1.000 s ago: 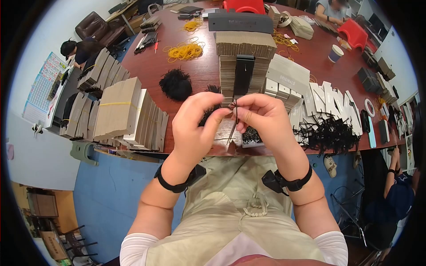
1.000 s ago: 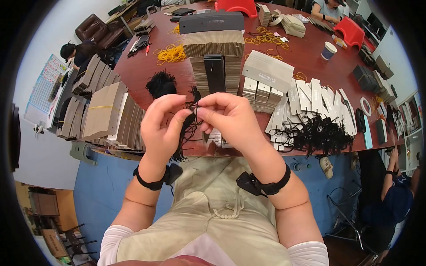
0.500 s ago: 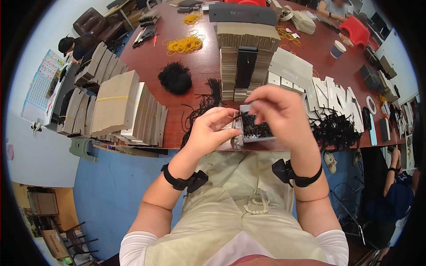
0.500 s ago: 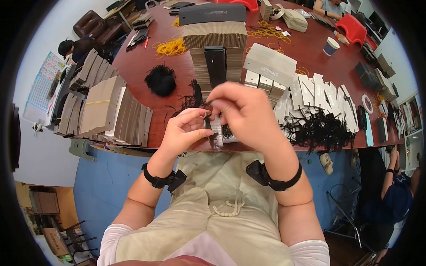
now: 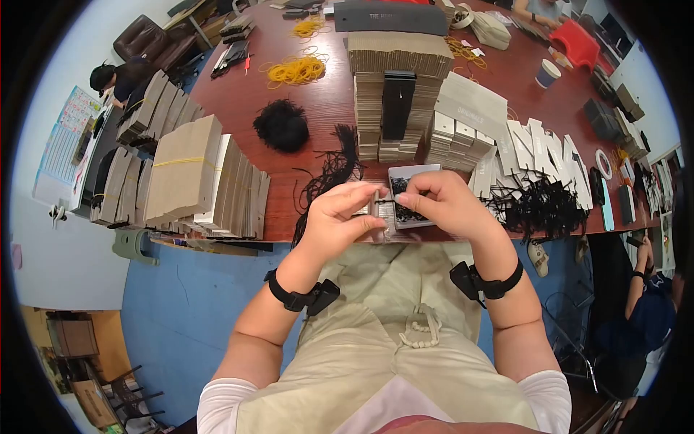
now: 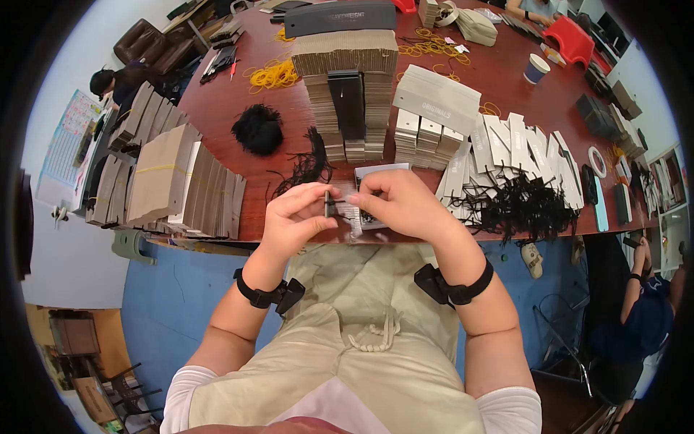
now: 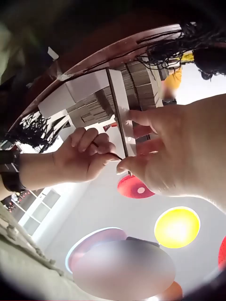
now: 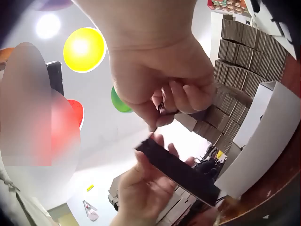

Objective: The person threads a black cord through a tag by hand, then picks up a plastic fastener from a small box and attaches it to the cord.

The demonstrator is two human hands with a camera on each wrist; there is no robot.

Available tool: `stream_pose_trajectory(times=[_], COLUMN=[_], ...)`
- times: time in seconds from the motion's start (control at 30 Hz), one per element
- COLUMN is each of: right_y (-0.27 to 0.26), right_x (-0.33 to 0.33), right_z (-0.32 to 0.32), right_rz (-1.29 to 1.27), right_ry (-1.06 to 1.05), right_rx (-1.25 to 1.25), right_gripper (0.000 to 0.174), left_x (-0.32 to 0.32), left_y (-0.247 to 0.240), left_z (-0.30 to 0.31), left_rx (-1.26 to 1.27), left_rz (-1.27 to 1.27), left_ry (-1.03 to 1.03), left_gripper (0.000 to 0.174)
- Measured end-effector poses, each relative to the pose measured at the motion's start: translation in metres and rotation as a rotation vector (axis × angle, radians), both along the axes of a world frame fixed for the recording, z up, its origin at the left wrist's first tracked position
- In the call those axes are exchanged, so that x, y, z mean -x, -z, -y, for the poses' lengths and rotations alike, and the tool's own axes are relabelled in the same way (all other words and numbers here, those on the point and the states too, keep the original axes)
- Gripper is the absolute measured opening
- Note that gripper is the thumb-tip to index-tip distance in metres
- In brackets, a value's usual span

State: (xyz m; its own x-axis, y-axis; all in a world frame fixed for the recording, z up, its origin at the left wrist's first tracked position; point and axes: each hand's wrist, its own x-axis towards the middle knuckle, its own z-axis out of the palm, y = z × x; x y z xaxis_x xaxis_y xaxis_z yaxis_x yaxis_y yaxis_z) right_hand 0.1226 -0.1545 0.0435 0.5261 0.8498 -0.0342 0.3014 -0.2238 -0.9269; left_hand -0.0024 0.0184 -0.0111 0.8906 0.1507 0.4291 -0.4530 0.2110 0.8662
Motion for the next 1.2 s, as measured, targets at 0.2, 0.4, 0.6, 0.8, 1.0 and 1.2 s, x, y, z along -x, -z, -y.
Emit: stream_pose_trajectory(times=[0.2,0.4,0.6,0.8,1.0,1.2], right_y=[-0.002,0.002,-0.038,-0.02,-0.003,-0.045], right_x=[-0.005,-0.003,0.02,0.005,0.006,0.017], right_z=[-0.005,-0.006,0.004,0.016,0.014,0.029], right_rz=[-0.147,-0.226,-0.377,-0.326,-0.323,-0.226], right_ry=[0.042,0.076,-0.053,-0.001,0.0,-0.01], right_rx=[-0.101,-0.07,-0.246,-0.301,-0.288,-0.37], right_gripper=[0.031,0.029,0.026,0.024,0.026,0.027], left_x=[-0.007,-0.003,-0.007,-0.004,0.002,-0.007], left_y=[0.004,-0.005,-0.029,-0.035,-0.037,-0.049], left_z=[-0.003,0.001,0.004,0.008,0.021,0.015], left_rx=[0.015,-0.031,-0.735,-0.504,-0.196,-0.806], left_rz=[-0.088,-0.145,0.037,-0.019,0.022,0.191], left_ry=[0.003,-0.054,-0.348,-0.292,-0.184,-0.352], left_gripper=[0.046,0.043,0.041,0.042,0.045,0.04])
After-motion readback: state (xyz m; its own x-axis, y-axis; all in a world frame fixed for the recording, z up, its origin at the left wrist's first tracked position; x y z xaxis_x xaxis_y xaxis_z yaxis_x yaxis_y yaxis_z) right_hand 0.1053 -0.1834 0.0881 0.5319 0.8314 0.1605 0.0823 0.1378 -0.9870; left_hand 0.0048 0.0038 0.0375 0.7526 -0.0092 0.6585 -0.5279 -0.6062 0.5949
